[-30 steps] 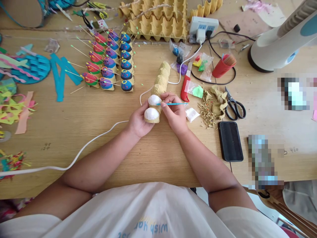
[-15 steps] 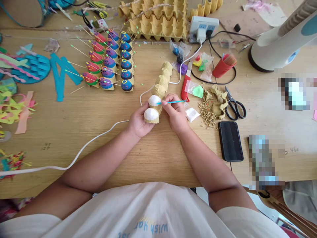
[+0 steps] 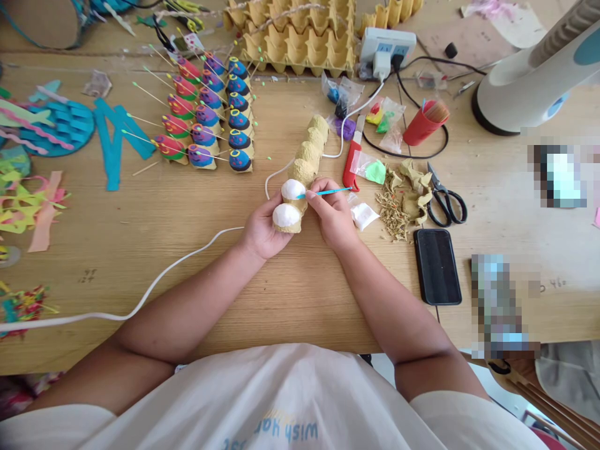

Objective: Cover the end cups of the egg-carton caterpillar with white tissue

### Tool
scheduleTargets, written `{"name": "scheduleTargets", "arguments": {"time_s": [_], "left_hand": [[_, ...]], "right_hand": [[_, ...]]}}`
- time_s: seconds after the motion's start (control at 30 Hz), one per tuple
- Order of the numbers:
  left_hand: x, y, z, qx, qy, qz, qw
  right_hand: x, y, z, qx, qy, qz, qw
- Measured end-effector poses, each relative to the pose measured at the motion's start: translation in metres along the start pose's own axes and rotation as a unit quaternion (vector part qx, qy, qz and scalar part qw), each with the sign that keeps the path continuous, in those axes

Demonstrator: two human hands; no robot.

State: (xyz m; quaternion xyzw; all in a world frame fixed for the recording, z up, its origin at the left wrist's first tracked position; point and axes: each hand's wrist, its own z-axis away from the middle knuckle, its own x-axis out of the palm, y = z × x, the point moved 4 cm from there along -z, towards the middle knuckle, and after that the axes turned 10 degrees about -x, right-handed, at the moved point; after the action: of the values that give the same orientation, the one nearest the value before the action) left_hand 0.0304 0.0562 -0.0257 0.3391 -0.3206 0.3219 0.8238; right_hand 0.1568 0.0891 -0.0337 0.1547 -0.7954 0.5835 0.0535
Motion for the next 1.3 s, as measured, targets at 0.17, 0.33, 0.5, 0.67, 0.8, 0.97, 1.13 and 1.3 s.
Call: {"name": "scheduleTargets", "arguments": {"time_s": [0.17, 0.33, 0.5, 0.67, 0.8, 0.97, 1.13, 1.3], "left_hand": [[0.001, 0.001, 0.000, 0.000, -0.001, 0.005, 1.000], [0.000, 0.000, 0.000, 0.009, 0.005, -0.017, 1.000], [-0.003, -0.002, -0.002, 0.012, 0.002, -0.015, 1.000], [-0.003, -0.002, -0.002, 0.009, -0.003, -0.008, 1.000], [-0.003, -0.001, -0.002, 0.012, 0.005, -0.019, 1.000], [-0.003, -0.002, -0.002, 0.008, 0.011, -0.010, 1.000], [-0.002, -0.004, -0.002, 0.007, -0.008, 0.019, 1.000], [-0.001, -0.004, -0.001, 0.014, -0.005, 0.027, 1.000]], "right_hand": [[-0.001, 0.002, 0.001, 0.014, 0.005, 0.003, 1.000], [0.000, -0.002, 0.000, -0.005, 0.010, 0.012, 1.000], [0.000, 0.000, 0.001, -0.006, -0.009, 0.027, 1.000], [-0.001, 0.001, 0.002, -0.007, 0.001, 0.027, 1.000], [0.000, 0.000, 0.002, -0.029, 0.001, 0.036, 0.999], [-0.001, 0.002, 0.003, -0.035, 0.011, 0.053, 0.998], [-0.002, -0.005, 0.004, -0.080, 0.005, 0.069, 0.994], [-0.002, -0.014, 0.006, -0.128, -0.003, 0.180, 0.975]]}}
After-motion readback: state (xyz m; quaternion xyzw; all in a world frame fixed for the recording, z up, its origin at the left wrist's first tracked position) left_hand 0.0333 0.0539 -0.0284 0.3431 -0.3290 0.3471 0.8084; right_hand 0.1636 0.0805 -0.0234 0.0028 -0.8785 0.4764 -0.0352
